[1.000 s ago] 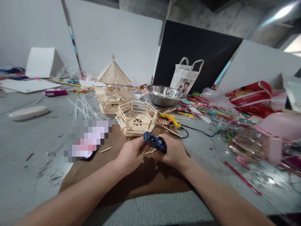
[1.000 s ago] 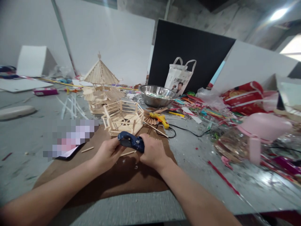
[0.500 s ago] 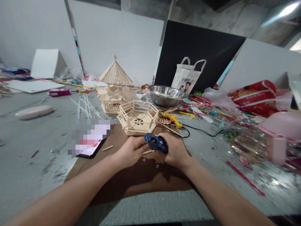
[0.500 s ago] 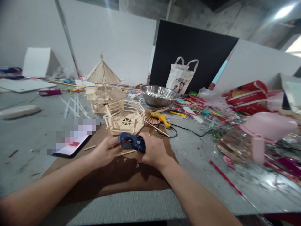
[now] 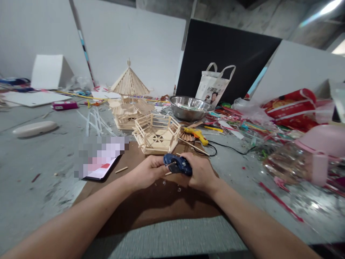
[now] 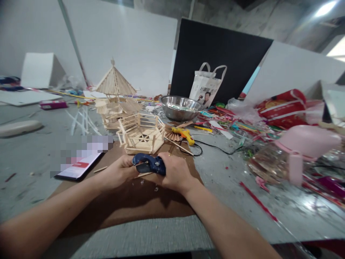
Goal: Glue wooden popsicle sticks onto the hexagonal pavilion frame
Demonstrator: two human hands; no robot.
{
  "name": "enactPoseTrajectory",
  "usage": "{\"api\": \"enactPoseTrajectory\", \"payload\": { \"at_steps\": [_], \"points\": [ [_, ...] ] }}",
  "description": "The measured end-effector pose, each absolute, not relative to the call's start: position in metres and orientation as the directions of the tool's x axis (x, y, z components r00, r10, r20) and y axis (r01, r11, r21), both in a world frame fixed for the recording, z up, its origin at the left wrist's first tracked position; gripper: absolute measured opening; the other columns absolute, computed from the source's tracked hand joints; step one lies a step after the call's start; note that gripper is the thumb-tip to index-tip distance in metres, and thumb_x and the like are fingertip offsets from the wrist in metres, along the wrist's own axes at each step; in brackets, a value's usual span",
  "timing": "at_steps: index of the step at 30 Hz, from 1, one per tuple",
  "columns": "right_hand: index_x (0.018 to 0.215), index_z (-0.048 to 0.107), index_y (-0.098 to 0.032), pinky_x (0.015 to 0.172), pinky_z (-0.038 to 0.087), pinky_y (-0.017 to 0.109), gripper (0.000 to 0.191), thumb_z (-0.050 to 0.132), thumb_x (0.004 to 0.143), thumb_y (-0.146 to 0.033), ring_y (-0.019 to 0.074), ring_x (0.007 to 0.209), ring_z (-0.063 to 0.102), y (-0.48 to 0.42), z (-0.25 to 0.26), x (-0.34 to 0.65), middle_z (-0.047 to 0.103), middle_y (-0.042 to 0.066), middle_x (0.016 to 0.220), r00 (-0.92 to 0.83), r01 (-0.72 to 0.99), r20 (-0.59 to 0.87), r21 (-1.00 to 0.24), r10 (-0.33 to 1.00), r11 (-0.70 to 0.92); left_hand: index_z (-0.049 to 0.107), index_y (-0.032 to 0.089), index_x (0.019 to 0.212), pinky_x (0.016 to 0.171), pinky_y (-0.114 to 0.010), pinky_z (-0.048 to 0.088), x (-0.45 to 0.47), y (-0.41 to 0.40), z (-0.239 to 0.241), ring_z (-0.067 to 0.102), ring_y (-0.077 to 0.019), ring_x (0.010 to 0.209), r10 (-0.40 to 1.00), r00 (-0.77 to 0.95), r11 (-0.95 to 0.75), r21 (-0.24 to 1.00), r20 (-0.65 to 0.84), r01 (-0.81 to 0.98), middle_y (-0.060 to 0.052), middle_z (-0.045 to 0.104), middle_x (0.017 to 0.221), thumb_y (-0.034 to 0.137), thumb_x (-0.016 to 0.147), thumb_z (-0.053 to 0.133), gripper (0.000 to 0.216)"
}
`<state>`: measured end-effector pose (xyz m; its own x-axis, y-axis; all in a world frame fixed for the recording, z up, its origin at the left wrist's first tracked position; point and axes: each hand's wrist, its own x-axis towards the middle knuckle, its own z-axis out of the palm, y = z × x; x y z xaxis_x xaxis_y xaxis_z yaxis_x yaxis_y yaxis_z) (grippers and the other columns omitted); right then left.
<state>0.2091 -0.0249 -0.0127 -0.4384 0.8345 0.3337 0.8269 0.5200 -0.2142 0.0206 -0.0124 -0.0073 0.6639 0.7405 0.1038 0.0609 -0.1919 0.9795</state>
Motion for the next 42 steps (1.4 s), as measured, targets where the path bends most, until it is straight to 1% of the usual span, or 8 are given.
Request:
{"api": "enactPoseTrajectory", "payload": {
  "at_steps": [4, 7, 11, 14, 21, 27, 35, 42],
  "points": [
    [0.096, 0.049, -0.016, 0.069, 0.043, 0.032, 0.036, 0.051, 0.062, -0.029, 0.0232, 0.079, 0.059, -0.026, -0.013, 0.208, 0.062, 0.008, 0.090, -0.401, 0.858, 0.316, -0.198, 0.860, 0.473, 0.061, 0.013, 0.084, 0.065, -0.020, 0.040, 0.022, -0.012, -0.009, 0.051, -0.0102, 0.069, 0.734, 0.649, -0.340, 0.936, 0.202, 0.094, 0.001, 0.060, 0.075, 0.027, 0.081, 0.043, 0.023],
    [0.095, 0.048, -0.017, 0.068, 0.043, 0.031, 0.033, 0.049, 0.062, -0.024, 0.0222, 0.079, 0.059, -0.026, -0.013, 0.207, 0.062, 0.007, 0.088, -0.370, 0.879, 0.307, -0.190, 0.877, 0.437, 0.059, 0.013, 0.086, 0.070, -0.021, 0.041, 0.025, -0.012, -0.015, 0.054, -0.0129, 0.078, 0.760, 0.549, -0.521, 0.831, 0.347, 0.197, -0.001, 0.062, 0.082, 0.025, 0.081, 0.040, 0.023],
    [0.095, 0.048, -0.017, 0.067, 0.042, 0.031, 0.033, 0.048, 0.062, -0.021, 0.0221, 0.077, 0.059, -0.024, -0.015, 0.204, 0.062, 0.007, 0.085, -0.319, 0.900, 0.324, -0.191, 0.891, 0.392, 0.057, 0.014, 0.078, 0.056, -0.020, 0.039, 0.028, -0.013, -0.023, 0.054, -0.0119, 0.061, 0.786, 0.415, -0.616, 0.638, 0.457, 0.463, -0.002, 0.061, 0.069, 0.022, 0.081, 0.039, 0.021],
    [0.096, 0.047, -0.017, 0.067, 0.042, 0.032, 0.034, 0.048, 0.062, -0.020, 0.0226, 0.077, 0.059, -0.023, -0.016, 0.203, 0.061, 0.007, 0.085, -0.302, 0.901, 0.333, -0.207, 0.893, 0.381, 0.057, 0.014, 0.078, 0.052, -0.020, 0.037, 0.026, -0.014, -0.024, 0.053, -0.0117, 0.057, 0.781, 0.388, -0.622, 0.564, 0.489, 0.543, -0.002, 0.060, 0.067, 0.021, 0.081, 0.038, 0.020],
    [0.100, 0.046, -0.016, 0.072, 0.042, 0.033, 0.040, 0.050, 0.061, -0.020, 0.0222, 0.084, 0.056, -0.022, -0.016, 0.207, 0.059, 0.009, 0.093, -0.366, 0.851, 0.376, -0.236, 0.851, 0.470, 0.060, 0.013, 0.089, 0.067, -0.019, 0.042, 0.022, -0.011, -0.016, 0.056, -0.0120, 0.072, 0.734, 0.512, -0.633, 0.724, 0.447, 0.276, -0.002, 0.062, 0.078, 0.024, 0.082, 0.040, 0.024],
    [0.102, 0.046, -0.014, 0.072, 0.042, 0.033, 0.042, 0.052, 0.063, -0.027, 0.0221, 0.083, 0.056, -0.025, -0.013, 0.209, 0.059, 0.010, 0.094, -0.414, 0.817, 0.370, -0.251, 0.832, 0.519, 0.059, 0.014, 0.098, 0.081, -0.026, 0.040, 0.020, -0.010, -0.011, 0.053, -0.0152, 0.087, 0.713, 0.645, -0.440, 0.892, 0.275, 0.106, -0.002, 0.062, 0.089, 0.030, 0.082, 0.041, 0.029],
    [0.098, 0.048, -0.016, 0.067, 0.043, 0.032, 0.042, 0.053, 0.065, -0.041, 0.0222, 0.078, 0.058, -0.026, -0.011, 0.208, 0.061, 0.009, 0.089, -0.449, 0.810, 0.340, -0.237, 0.826, 0.537, 0.059, 0.009, 0.076, 0.055, -0.019, 0.037, 0.017, -0.012, -0.005, 0.042, -0.0079, 0.056, 0.699, 0.715, -0.123, 0.988, 0.019, 0.094, 0.000, 0.053, 0.063, 0.033, 0.079, 0.045, 0.028],
    [0.095, 0.049, -0.015, 0.068, 0.043, 0.032, 0.036, 0.052, 0.063, -0.032, 0.0226, 0.078, 0.059, -0.026, -0.011, 0.208, 0.061, 0.009, 0.089, -0.425, 0.838, 0.319, -0.215, 0.847, 0.502, 0.060, 0.011, 0.082, 0.063, -0.020, 0.041, 0.019, -0.011, -0.001, 0.047, -0.0096, 0.064, 0.703, 0.704, -0.224, 0.970, 0.098, 0.089, 0.000, 0.057, 0.071, 0.030, 0.079, 0.044, 0.025]
  ]
}}
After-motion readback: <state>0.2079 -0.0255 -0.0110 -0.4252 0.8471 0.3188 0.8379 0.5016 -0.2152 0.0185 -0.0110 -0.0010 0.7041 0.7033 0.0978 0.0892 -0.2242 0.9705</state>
